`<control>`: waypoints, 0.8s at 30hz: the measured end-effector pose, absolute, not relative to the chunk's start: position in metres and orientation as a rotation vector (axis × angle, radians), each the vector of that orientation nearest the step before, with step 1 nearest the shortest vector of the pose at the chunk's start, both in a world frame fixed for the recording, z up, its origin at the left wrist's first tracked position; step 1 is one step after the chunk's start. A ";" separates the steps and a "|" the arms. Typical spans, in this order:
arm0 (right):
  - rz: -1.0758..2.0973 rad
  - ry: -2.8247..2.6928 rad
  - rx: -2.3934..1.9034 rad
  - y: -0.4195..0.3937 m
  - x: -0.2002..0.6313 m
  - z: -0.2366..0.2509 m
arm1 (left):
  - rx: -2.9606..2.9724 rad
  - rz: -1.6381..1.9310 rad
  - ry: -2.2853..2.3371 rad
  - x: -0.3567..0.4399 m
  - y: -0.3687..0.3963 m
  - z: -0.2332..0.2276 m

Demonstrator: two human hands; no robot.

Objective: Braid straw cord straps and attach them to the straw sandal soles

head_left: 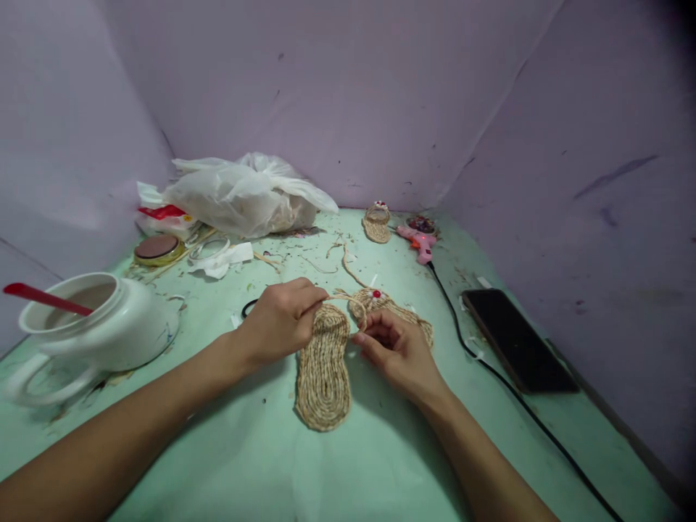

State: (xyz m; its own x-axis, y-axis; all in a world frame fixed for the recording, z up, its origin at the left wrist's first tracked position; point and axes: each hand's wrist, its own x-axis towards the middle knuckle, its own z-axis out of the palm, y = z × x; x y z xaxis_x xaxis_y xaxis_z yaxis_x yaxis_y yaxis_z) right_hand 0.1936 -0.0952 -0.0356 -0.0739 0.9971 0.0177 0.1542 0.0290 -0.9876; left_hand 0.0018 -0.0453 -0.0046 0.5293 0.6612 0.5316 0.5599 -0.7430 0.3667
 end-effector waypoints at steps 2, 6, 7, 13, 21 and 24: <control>1.167 -1.395 -1.278 -0.095 0.193 -0.038 | 2.594 1.001 1.030 0.002 -0.045 -0.004; 1.167 -1.426 -1.311 -0.095 0.191 -0.041 | 2.537 0.976 1.008 -0.001 -0.042 -0.003; 1.155 -1.441 -1.326 -0.096 0.191 -0.042 | 2.514 0.973 1.013 -0.002 -0.041 -0.004; 1.040 -1.515 -1.366 -0.095 0.186 -0.046 | 2.441 0.965 1.031 -0.008 -0.033 -0.009; 0.962 -1.560 -1.381 -0.095 0.184 -0.046 | 2.446 0.943 1.037 -0.010 -0.033 -0.010; 0.960 -1.564 -1.383 -0.095 0.184 -0.045 | 2.471 0.924 1.046 -0.010 -0.032 -0.010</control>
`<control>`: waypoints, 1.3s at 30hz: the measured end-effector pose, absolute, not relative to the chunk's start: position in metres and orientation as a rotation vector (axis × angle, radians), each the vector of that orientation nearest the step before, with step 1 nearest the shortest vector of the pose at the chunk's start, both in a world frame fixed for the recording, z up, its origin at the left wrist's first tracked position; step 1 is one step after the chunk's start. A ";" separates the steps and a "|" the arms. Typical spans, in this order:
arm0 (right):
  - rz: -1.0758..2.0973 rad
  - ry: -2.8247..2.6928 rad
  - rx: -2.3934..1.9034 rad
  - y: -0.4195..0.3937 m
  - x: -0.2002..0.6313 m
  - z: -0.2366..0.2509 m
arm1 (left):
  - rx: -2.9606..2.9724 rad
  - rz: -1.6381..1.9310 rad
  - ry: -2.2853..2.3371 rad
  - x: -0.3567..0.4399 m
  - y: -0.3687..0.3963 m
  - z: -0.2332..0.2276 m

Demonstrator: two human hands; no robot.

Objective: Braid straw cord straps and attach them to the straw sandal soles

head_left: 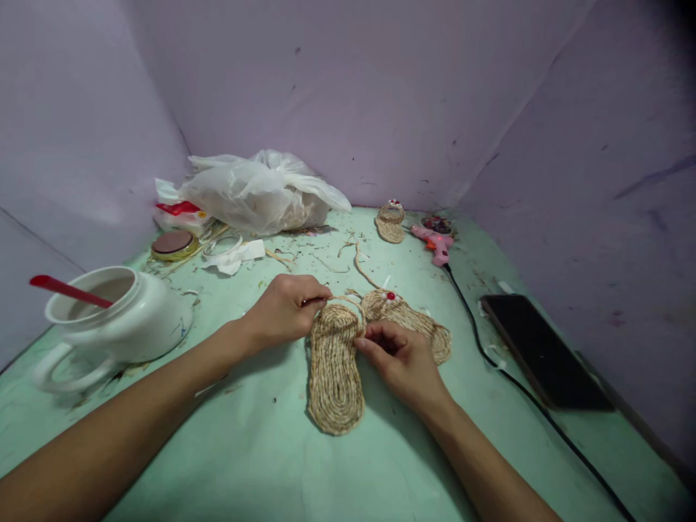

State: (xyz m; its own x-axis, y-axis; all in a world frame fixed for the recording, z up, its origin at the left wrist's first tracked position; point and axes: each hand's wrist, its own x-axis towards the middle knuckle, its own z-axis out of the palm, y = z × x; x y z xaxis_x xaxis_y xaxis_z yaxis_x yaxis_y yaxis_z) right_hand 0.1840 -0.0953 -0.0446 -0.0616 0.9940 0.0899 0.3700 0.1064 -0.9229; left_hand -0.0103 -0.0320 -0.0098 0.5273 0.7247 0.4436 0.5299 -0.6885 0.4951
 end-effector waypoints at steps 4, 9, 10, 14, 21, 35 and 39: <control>0.982 -1.561 -1.378 -0.096 0.183 -0.044 | 2.473 0.866 1.051 -0.011 -0.031 -0.008; 0.951 -1.581 -1.371 -0.096 0.182 -0.044 | 2.496 0.791 1.035 -0.013 -0.031 -0.002; 0.934 -1.591 -1.370 -0.096 0.182 -0.044 | 2.506 0.774 1.030 -0.014 -0.031 -0.001; 0.888 -1.621 -1.373 -0.097 0.182 -0.044 | 2.540 0.739 1.009 -0.015 -0.031 -0.001; 0.950 -1.581 -1.373 -0.098 0.181 -0.042 | 2.528 0.689 1.012 -0.015 -0.032 -0.001; 1.164 -1.402 -1.330 -0.095 0.186 -0.041 | 2.706 0.282 1.090 -0.034 -0.037 0.045; 1.127 -1.373 -1.370 -0.093 0.187 -0.042 | 2.681 0.479 1.132 -0.025 -0.040 0.035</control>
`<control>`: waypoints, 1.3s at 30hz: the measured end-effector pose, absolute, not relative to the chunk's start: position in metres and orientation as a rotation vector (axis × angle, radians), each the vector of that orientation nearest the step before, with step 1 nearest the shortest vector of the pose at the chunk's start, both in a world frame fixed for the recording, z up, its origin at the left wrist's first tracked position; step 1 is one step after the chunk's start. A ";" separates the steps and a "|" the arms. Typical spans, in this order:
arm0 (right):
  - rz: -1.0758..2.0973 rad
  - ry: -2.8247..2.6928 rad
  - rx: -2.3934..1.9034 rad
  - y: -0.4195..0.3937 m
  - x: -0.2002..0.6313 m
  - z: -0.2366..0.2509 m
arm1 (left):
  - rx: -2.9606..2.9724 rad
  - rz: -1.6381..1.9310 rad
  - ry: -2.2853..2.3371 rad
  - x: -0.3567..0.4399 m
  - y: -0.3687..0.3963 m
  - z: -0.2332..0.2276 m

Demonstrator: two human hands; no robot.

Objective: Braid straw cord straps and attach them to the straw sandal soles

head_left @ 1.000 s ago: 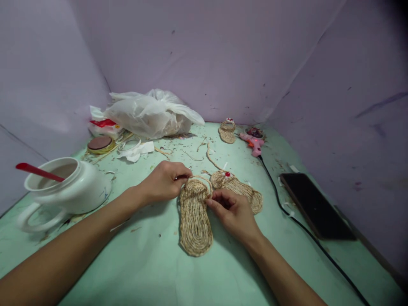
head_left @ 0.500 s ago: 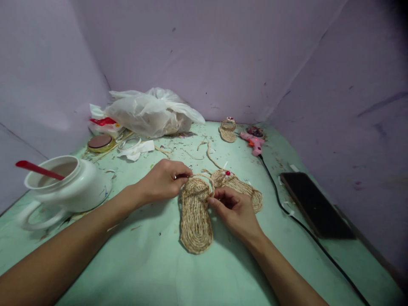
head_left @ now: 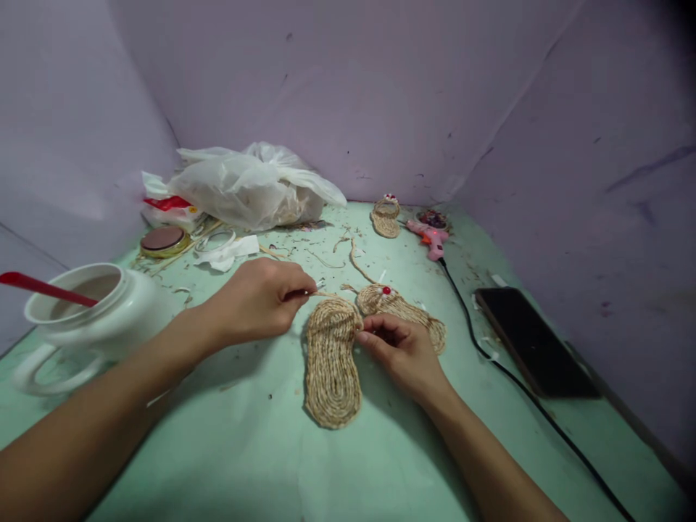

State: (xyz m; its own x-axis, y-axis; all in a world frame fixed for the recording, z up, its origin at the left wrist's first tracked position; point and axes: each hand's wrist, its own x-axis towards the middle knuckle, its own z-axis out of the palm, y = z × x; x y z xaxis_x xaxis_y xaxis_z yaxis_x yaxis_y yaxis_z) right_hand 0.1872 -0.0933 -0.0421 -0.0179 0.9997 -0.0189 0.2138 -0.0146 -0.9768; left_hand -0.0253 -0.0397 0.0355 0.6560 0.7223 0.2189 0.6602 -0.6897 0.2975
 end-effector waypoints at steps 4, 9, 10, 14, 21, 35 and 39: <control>1.118 -1.386 -1.389 -0.093 0.187 -0.042 | 2.594 0.588 1.147 -0.016 -0.043 0.024; 1.141 -1.388 -1.378 -0.093 0.186 -0.043 | 2.519 0.603 1.148 -0.011 -0.042 0.014; 1.140 -1.389 -1.376 -0.093 0.186 -0.043 | 2.507 0.619 1.142 -0.010 -0.041 0.013; 1.075 -1.440 -1.386 -0.094 0.188 -0.045 | 2.481 0.652 1.104 -0.009 -0.041 0.008; 0.952 -1.528 -1.411 -0.096 0.188 -0.046 | 2.503 0.598 1.104 -0.009 -0.041 0.003; 0.864 -1.652 -1.427 -0.097 0.188 -0.049 | 2.554 0.588 1.138 -0.013 -0.040 0.010; 0.827 -1.669 -1.435 -0.096 0.188 -0.051 | 2.636 0.456 1.124 -0.017 -0.045 0.026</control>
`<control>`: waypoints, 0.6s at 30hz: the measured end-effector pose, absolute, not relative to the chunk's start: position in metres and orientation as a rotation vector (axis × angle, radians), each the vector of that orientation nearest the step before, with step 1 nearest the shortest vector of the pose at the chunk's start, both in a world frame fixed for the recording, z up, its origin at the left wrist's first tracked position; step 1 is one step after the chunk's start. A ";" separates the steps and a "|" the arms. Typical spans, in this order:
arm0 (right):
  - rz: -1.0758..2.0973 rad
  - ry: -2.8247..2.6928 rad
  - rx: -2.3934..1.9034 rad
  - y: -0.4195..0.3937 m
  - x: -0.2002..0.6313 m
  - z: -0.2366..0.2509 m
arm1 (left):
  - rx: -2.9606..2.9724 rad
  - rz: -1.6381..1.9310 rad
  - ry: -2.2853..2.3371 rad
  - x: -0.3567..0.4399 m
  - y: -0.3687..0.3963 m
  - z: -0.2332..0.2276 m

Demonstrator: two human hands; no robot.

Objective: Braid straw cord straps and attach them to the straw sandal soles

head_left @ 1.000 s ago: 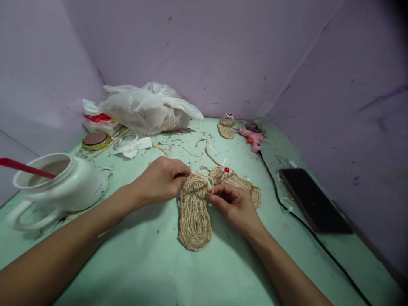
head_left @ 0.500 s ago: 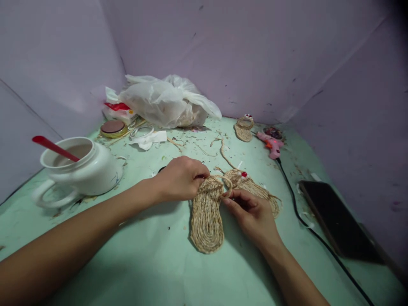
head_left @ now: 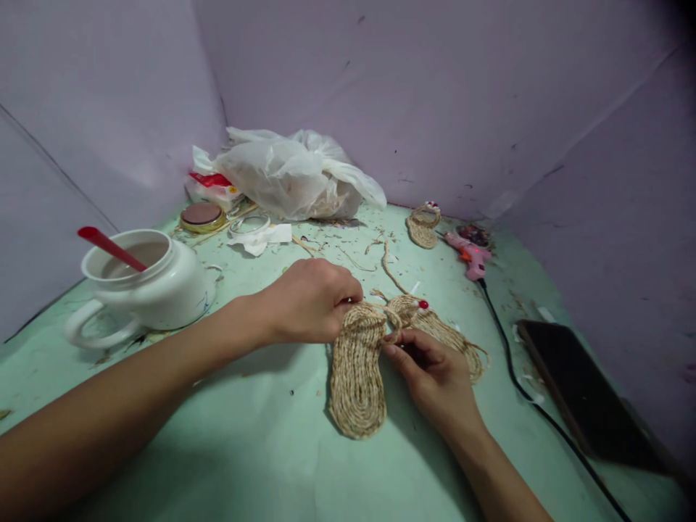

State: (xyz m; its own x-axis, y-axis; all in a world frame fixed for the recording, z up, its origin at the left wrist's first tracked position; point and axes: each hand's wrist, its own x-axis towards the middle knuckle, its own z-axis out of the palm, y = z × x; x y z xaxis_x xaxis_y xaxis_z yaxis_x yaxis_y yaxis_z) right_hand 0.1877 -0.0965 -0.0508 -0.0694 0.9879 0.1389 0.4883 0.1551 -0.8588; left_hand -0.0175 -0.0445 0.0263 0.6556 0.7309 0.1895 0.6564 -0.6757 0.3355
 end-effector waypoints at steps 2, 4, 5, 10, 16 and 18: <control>0.816 -1.681 -1.418 -0.096 0.188 -0.051 | 2.676 0.266 1.120 -0.021 -0.049 0.038; 0.767 -1.718 -1.373 -0.097 0.187 -0.050 | 2.691 0.085 1.168 -0.024 -0.055 0.049; 0.733 -1.750 -1.334 -0.098 0.187 -0.048 | 2.688 0.019 1.197 -0.025 -0.058 0.053; 0.667 -1.975 -1.077 -0.107 0.183 -0.037 | 2.624 -0.110 1.161 -0.023 -0.076 0.063; 0.650 -2.140 -1.043 -0.113 0.183 -0.034 | 2.648 -0.143 1.055 -0.010 -0.086 0.054; 0.681 -2.118 -1.086 -0.112 0.185 -0.034 | 2.662 -0.176 1.063 -0.011 -0.087 0.052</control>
